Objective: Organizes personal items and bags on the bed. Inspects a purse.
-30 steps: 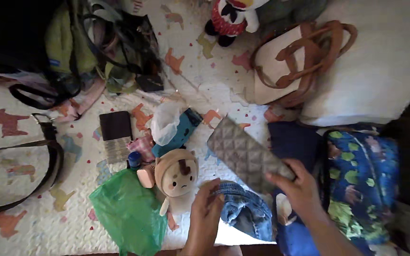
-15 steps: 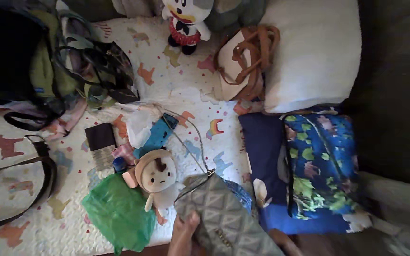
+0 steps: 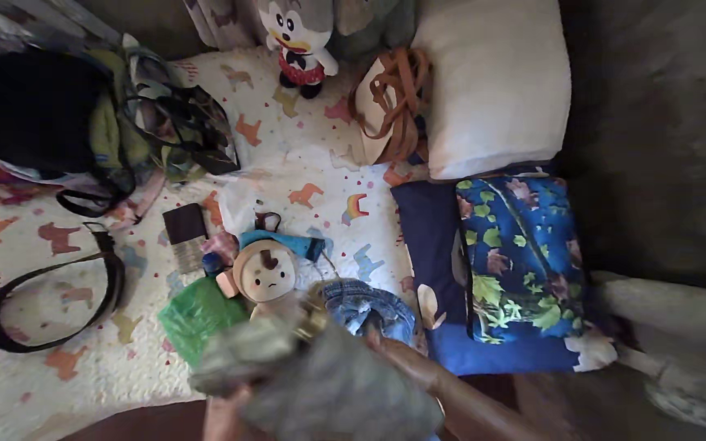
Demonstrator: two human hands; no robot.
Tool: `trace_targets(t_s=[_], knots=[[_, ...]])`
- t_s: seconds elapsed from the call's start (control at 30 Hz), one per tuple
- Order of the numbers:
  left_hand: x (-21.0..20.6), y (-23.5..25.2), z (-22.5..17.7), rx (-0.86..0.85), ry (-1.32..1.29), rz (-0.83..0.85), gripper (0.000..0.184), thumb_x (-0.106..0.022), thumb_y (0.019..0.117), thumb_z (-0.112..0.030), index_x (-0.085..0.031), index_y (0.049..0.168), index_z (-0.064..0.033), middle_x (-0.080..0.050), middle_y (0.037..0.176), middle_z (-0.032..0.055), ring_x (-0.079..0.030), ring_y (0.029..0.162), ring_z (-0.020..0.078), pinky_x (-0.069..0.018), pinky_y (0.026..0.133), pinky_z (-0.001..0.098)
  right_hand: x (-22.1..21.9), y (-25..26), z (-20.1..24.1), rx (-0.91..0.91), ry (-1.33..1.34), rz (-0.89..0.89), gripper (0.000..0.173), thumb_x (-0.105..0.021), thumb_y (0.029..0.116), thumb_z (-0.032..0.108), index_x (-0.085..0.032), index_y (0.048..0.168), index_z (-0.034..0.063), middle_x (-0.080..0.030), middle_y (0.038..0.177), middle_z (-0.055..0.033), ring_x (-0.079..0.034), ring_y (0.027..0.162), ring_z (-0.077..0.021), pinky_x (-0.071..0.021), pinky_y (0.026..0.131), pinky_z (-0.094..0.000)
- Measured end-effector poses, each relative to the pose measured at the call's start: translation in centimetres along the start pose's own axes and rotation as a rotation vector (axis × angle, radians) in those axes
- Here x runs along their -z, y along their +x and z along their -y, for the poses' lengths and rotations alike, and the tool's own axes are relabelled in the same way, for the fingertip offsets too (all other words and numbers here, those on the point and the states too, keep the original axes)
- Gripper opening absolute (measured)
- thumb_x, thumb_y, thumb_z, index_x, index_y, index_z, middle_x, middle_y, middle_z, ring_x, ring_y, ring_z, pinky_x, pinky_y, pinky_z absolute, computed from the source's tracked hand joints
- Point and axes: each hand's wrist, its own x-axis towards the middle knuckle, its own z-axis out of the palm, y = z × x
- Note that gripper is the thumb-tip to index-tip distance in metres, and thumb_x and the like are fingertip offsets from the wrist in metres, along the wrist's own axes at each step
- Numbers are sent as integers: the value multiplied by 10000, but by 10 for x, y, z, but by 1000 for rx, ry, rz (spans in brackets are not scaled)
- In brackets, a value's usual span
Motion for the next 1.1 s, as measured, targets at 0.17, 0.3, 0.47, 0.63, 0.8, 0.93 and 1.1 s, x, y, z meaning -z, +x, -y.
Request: trace_targets(t_s=[0.17, 0.3, 0.47, 0.63, 0.8, 0.93, 1.1], knots=[[47, 32, 0, -175, -211, -28, 388, -651, 912, -523, -754, 1115, -209, -758, 1133, 3, -710, 1084, 122, -593, 925, 321, 5, -35, -9, -49, 15, 83, 760, -469, 913, 775, -649, 1297, 144, -725, 1051, 89, -658, 1006, -9, -529, 940, -257], [72, 53, -3, -272, -256, 174, 668, -621, 883, -592, -606, 1355, -121, -563, 1474, 73, -515, 1388, 229, -450, 1127, 366, 5, -66, -3, -101, -251, 107, 437, -545, 1048, 404, -672, 1226, 26, -709, 986, -20, -649, 803, -20, -564, 756, -232], [115, 62, -16, -436, -357, -45, 563, -426, 1024, -565, -640, 1276, -109, -683, 1285, 76, -643, 1215, 234, -521, 1052, 452, 0, -115, 7, -69, -746, -49, 329, -489, 1071, 145, -650, 1302, -25, -721, 1018, -189, -699, 820, -222, -588, 775, -387], [94, 82, -15, -393, -211, -181, 453, -266, 1101, -442, -575, 1259, -150, -718, 1115, 47, -694, 1070, 197, -591, 924, 454, -20, -119, 29, 121, -1286, 5, 258, -522, 1062, 202, -711, 1216, 119, -692, 835, -112, -701, 683, -266, -581, 555, -431], [45, 104, 24, -271, -257, -46, 392, -328, 1093, -443, -608, 1218, -197, -724, 1105, 19, -694, 1065, 169, -589, 928, 437, -55, -65, 47, 251, -1433, 406, 122, -593, 987, 92, -705, 1030, 69, -675, 837, -94, -679, 648, -246, -560, 504, -403], [26, 109, 53, -118, -233, 43, 277, -474, 1050, -387, -641, 1183, -211, -737, 1070, 2, -702, 1028, 145, -596, 902, 406, -87, -12, 91, 335, -1442, 571, 107, -604, 967, 62, -706, 996, 46, -646, 811, -99, -649, 628, -245, -529, 495, -397], [18, 93, 79, 78, -268, 211, 164, -732, 881, -381, -758, 933, -228, -761, 867, -38, -721, 810, 48, -608, 743, 260, -63, 56, 170, 190, -1375, 396, 149, -602, 1019, 132, -716, 1052, 42, -680, 870, -91, -670, 791, -207, -551, 686, -382]])
